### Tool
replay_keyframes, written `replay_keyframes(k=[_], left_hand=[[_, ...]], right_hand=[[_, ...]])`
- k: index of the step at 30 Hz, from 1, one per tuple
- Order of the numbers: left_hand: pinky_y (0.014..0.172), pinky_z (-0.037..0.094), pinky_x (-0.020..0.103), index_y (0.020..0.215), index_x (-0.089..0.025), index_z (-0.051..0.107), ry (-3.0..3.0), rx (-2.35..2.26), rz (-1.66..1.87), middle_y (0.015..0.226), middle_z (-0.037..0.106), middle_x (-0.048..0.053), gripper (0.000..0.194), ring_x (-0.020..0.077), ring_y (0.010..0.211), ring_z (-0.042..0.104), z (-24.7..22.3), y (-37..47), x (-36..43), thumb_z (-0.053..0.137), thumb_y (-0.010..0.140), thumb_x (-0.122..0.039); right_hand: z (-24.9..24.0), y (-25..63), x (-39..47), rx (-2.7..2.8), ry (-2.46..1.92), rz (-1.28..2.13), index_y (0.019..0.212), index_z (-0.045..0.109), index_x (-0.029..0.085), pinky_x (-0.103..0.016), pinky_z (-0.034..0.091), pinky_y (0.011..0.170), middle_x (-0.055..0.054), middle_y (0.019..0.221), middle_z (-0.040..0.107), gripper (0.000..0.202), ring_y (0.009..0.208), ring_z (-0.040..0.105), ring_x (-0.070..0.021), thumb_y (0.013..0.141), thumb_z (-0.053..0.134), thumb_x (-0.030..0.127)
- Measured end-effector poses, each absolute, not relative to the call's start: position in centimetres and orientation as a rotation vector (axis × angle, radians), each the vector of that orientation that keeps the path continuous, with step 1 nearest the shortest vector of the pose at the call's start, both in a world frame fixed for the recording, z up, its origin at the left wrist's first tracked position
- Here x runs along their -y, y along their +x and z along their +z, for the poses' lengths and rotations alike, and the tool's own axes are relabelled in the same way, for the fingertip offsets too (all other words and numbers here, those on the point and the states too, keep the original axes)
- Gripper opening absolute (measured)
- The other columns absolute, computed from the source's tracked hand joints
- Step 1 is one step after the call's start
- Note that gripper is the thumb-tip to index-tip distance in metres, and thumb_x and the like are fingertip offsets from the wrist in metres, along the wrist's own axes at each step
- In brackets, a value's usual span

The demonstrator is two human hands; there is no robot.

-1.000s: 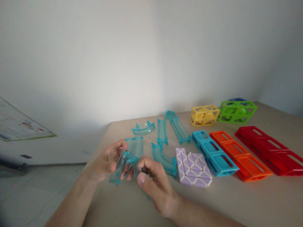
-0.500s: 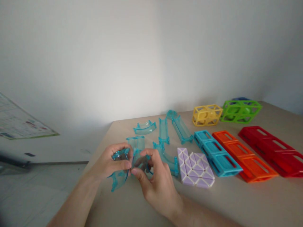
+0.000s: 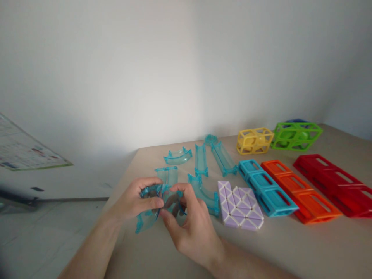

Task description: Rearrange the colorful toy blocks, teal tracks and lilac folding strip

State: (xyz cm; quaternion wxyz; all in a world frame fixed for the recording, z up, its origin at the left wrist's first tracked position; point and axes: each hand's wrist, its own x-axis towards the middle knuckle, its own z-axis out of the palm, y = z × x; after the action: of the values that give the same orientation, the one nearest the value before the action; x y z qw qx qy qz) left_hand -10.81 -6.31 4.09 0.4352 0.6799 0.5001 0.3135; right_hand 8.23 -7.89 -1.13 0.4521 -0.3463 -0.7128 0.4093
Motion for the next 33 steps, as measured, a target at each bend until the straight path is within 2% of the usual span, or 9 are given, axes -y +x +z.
replay_keyframes(k=[4, 8, 14, 18, 21, 24, 28, 31, 33], left_hand=[[0.062, 0.041, 0.023, 0.093, -0.014, 0.069, 1.772, -1.242, 0.701, 0.077, 0.062, 0.003, 0.034, 0.0158, 0.071, 0.054, 4.3, -11.3, 6.3, 0.063, 0.081, -0.045], [0.065, 0.043, 0.024, 0.096, -0.015, 0.070, 1.858, -1.284, 0.622, 0.083, 0.066, 0.004, 0.037, 0.0173, 0.074, 0.058, 4.5, -11.5, 6.3, 0.054, 0.087, -0.047], [0.062, 0.041, 0.023, 0.093, -0.015, 0.070, 1.910, -1.233, 0.572, 0.077, 0.064, 0.002, 0.035, 0.0156, 0.071, 0.056, 5.0, -11.4, 6.3, 0.057, 0.085, -0.046], [0.061, 0.044, 0.023, 0.096, -0.016, 0.069, 1.791, -1.251, 0.642, 0.077, 0.065, 0.002, 0.032, 0.0147, 0.068, 0.058, 4.9, -11.8, 6.4, 0.062, 0.082, -0.044], [0.054, 0.046, 0.023, 0.094, -0.015, 0.069, 1.611, -1.220, 0.721, 0.069, 0.064, 0.002, 0.031, 0.0142, 0.058, 0.060, 4.5, -12.3, 6.5, 0.065, 0.080, -0.042], [0.049, 0.048, 0.025, 0.090, -0.012, 0.069, 1.407, -1.073, 0.882, 0.066, 0.065, 0.004, 0.031, 0.0155, 0.052, 0.061, 4.1, -12.8, 6.4, 0.068, 0.078, -0.041], [0.044, 0.049, 0.023, 0.087, -0.014, 0.069, 1.119, -0.797, 1.197, 0.064, 0.063, 0.003, 0.027, 0.0128, 0.048, 0.058, 3.8, -12.7, 6.0, 0.070, 0.076, -0.038], [0.058, 0.054, 0.026, 0.082, -0.019, 0.066, 0.970, -0.605, 1.335, 0.067, 0.058, 0.000, 0.025, 0.0123, 0.060, 0.058, 3.4, -11.7, 5.9, 0.072, 0.072, -0.041], [0.072, 0.055, 0.033, 0.079, -0.023, 0.063, 0.925, -0.492, 1.349, 0.069, 0.052, -0.002, 0.025, 0.0145, 0.071, 0.058, 2.8, -10.9, 6.0, 0.075, 0.068, -0.042]], right_hand=[[-0.8, 8.3, 7.9, 1.872, -0.916, 0.915, 0.111, 0.041, 0.024, -0.027, 0.042, 0.060, 0.000, 0.081, 0.061, 0.031, 0.066, 0.057, -0.0154, 0.085, 0.057, 0.024], [-0.8, 8.3, 7.9, 1.929, -1.005, 0.868, 0.116, 0.039, 0.025, -0.025, 0.036, 0.053, 0.006, 0.065, 0.052, 0.038, 0.057, 0.053, -0.0147, 0.083, 0.058, 0.025], [-0.8, 8.1, 7.9, 1.933, -1.040, 0.905, 0.121, 0.036, 0.025, -0.025, 0.036, 0.053, 0.003, 0.072, 0.059, 0.046, 0.059, 0.057, -0.0153, 0.082, 0.060, 0.025], [-0.7, 8.4, 8.1, 1.892, -0.984, 0.930, 0.123, 0.037, 0.024, -0.026, 0.038, 0.055, 0.004, 0.068, 0.057, 0.047, 0.059, 0.055, -0.0155, 0.082, 0.060, 0.025], [-0.6, 8.6, 8.1, 1.737, -0.822, 1.122, 0.123, 0.039, 0.022, -0.029, 0.042, 0.061, 0.001, 0.071, 0.059, 0.040, 0.064, 0.057, -0.0168, 0.087, 0.055, 0.033], [-0.7, 8.6, 7.7, 1.406, -0.600, 1.487, 0.121, 0.041, 0.021, -0.033, 0.046, 0.066, -0.004, 0.078, 0.065, 0.037, 0.069, 0.061, -0.0199, 0.093, 0.043, 0.045], [-0.7, 8.2, 7.0, 1.085, -0.482, 1.797, 0.108, 0.052, 0.019, -0.031, 0.049, 0.062, -0.007, 0.085, 0.066, 0.034, 0.069, 0.062, -0.0185, 0.095, 0.037, 0.048], [-0.8, 7.8, 7.2, 1.140, -0.486, 1.907, 0.100, 0.057, 0.019, -0.023, 0.047, 0.055, -0.004, 0.086, 0.059, 0.027, 0.070, 0.057, -0.0143, 0.092, 0.051, 0.044], [-1.1, 7.4, 7.5, 1.262, -0.484, 1.939, 0.102, 0.058, 0.019, -0.020, 0.046, 0.054, -0.003, 0.089, 0.055, 0.029, 0.074, 0.054, -0.0138, 0.087, 0.058, 0.044]])
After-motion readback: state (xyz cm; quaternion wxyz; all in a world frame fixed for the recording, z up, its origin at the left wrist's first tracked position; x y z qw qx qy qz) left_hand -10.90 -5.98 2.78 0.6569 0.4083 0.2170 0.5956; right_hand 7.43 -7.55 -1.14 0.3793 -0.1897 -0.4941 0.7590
